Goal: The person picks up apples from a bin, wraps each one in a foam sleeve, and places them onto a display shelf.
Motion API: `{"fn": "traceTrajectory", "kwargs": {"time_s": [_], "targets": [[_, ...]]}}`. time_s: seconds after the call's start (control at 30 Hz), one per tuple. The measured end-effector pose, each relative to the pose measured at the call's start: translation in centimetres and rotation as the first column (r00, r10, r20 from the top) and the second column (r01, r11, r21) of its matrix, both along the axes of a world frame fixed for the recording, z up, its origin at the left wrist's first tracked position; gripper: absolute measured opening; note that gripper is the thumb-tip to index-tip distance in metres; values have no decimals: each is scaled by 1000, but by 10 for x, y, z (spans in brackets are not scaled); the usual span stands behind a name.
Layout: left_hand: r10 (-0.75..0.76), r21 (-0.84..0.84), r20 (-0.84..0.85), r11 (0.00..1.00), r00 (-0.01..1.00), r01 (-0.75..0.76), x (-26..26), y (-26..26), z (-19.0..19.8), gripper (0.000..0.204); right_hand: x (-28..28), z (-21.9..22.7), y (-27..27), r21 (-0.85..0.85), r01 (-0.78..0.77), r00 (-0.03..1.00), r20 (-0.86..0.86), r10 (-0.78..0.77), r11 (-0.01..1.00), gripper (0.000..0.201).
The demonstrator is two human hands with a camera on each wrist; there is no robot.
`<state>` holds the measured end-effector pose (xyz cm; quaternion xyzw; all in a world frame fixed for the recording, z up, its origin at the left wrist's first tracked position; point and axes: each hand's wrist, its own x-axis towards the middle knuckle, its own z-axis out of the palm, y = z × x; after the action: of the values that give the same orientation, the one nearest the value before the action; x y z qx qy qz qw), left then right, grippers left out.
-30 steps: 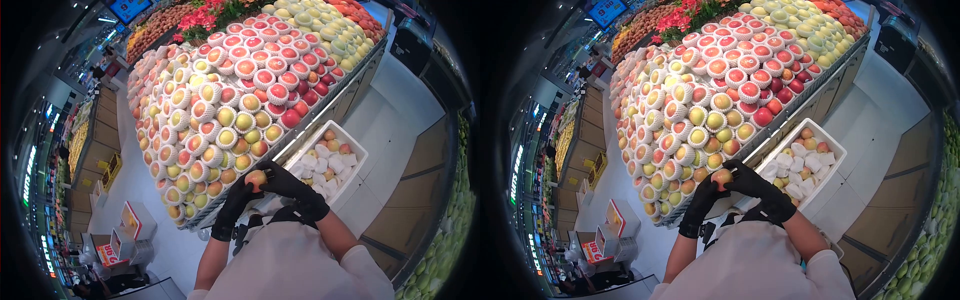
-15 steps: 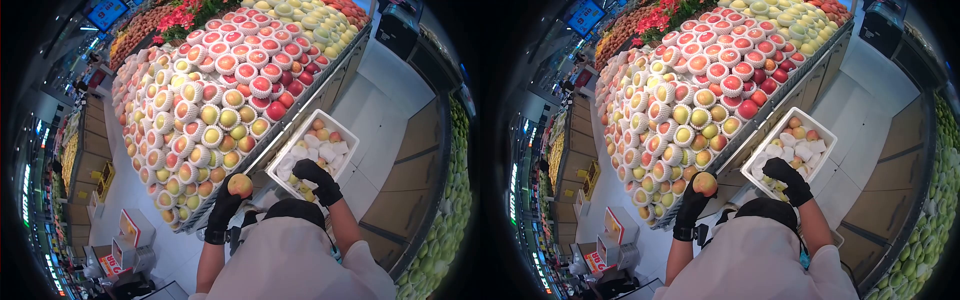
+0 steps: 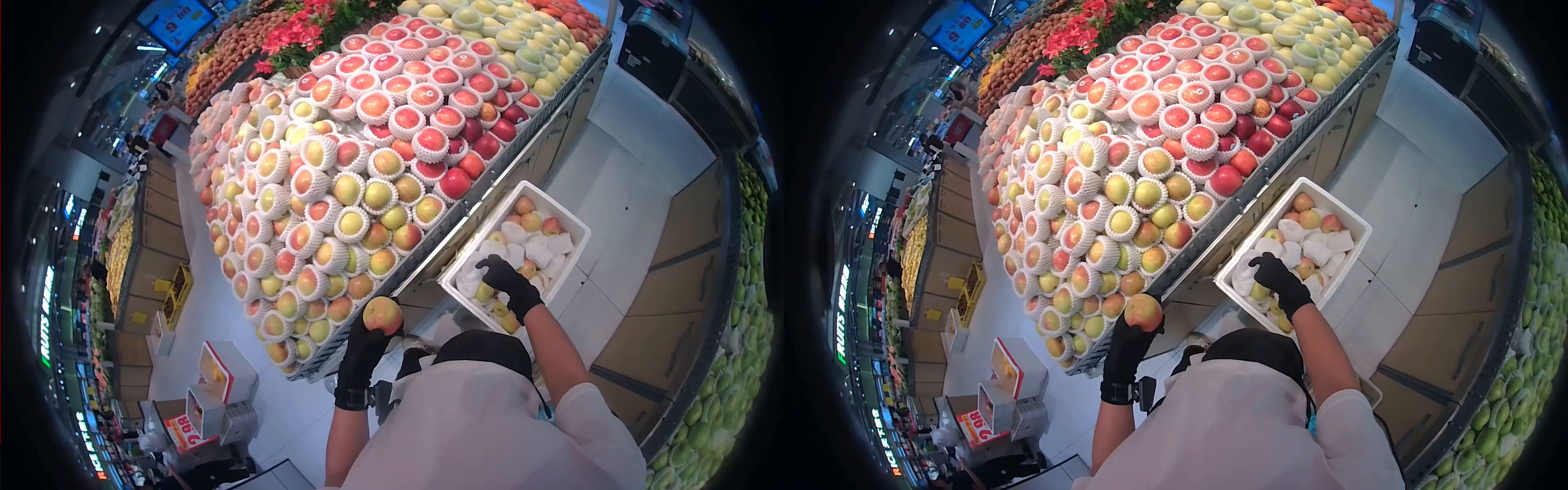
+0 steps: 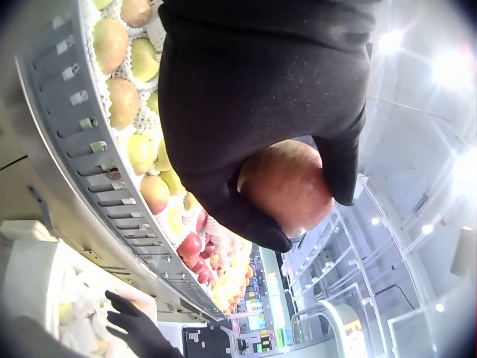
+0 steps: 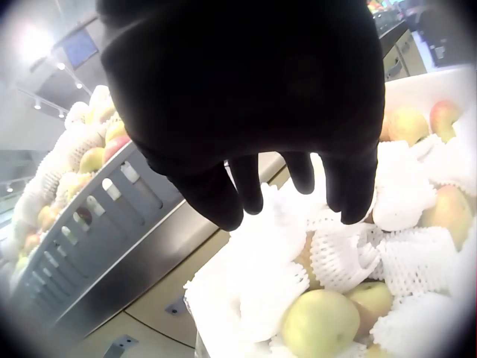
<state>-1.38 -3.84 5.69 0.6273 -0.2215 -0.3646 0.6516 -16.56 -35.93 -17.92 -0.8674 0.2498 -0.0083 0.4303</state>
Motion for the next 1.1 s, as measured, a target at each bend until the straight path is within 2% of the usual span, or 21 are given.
{"fn": "traceTrajectory", "kwargs": {"time_s": [0.07, 0.1, 0.2, 0.27, 0.3, 0.33, 0.43, 0.53, 0.63, 0.73, 0.77, 0.87, 0.9, 1.0, 1.03, 1.1], "targets": [[20, -56, -88, 998, 996, -25, -3, 2, 3, 28, 4, -30, 1, -28, -39, 992, 118, 42, 999, 47], [28, -81, -135, 996, 990, -40, -3, 5, 4, 29, 10, -34, 2, -96, -61, 993, 99, 71, 994, 50], [-61, 172, 71, 984, 996, 48, 10, 19, -6, 55, 9, -36, -11, 71, 6, 999, 52, -10, 997, 49], [-16, 76, -9, 997, 1000, 17, 8, 21, -6, 51, 9, -30, -21, -248, -2, 984, 175, 47, 969, 35], [1, 27, -52, 1000, 999, 0, 7, 20, -4, 50, 6, -23, -20, 26, 68, 945, 320, -73, 997, 30], [9, 24, -40, 1000, 999, -8, 6, 19, -5, 49, 4, -11, -19, 304, 97, 879, 421, -225, 948, 24], [25, 8, -50, 1000, 998, -25, 3, 10, -3, 48, 14, 51, -23, -15, 146, 964, 227, -139, 989, 18], [15, -7, -121, 1000, 992, -16, 0, -2, 6, 50, 21, 88, -13, -31, 191, 907, 387, -164, 981, 16], [-23, 15, -99, 1000, 995, 25, 7, -6, -2, 53, 27, 117, -5, 10, 198, 868, 462, -180, 980, 30], [-50, 42, -16, 998, 999, 50, 10, -15, -3, 56, 34, 149, 6, -166, 208, 850, 518, -94, 964, 41], [-39, 37, 4, 999, 999, 38, 9, -19, -1, 57, 35, 164, 13, -44, 219, 799, 581, -153, 975, 51], [-23, 37, 37, 999, 999, 21, 5, -29, 10, 61, 33, 207, 30, 177, 184, 889, 391, -241, 967, 62], [-20, 40, 44, 999, 999, 18, 4, -31, 13, 62, 35, 218, 38, 171, 185, 847, 471, -245, 968, 53], [-52, 52, 125, 998, 991, 45, 7, -34, 8, 64, 45, 217, 44, -58, 123, 768, 638, -58, 991, 31], [-56, 43, 123, 998, 991, 51, 7, -35, 9, 65, 44, 228, 52, 49, 158, 777, 610, -155, 986, 16], [-65, 29, 119, 998, 991, 62, 5, -39, 14, 66, 47, 229, 58, 74, 178, 789, 586, -187, 981, 17]]}}
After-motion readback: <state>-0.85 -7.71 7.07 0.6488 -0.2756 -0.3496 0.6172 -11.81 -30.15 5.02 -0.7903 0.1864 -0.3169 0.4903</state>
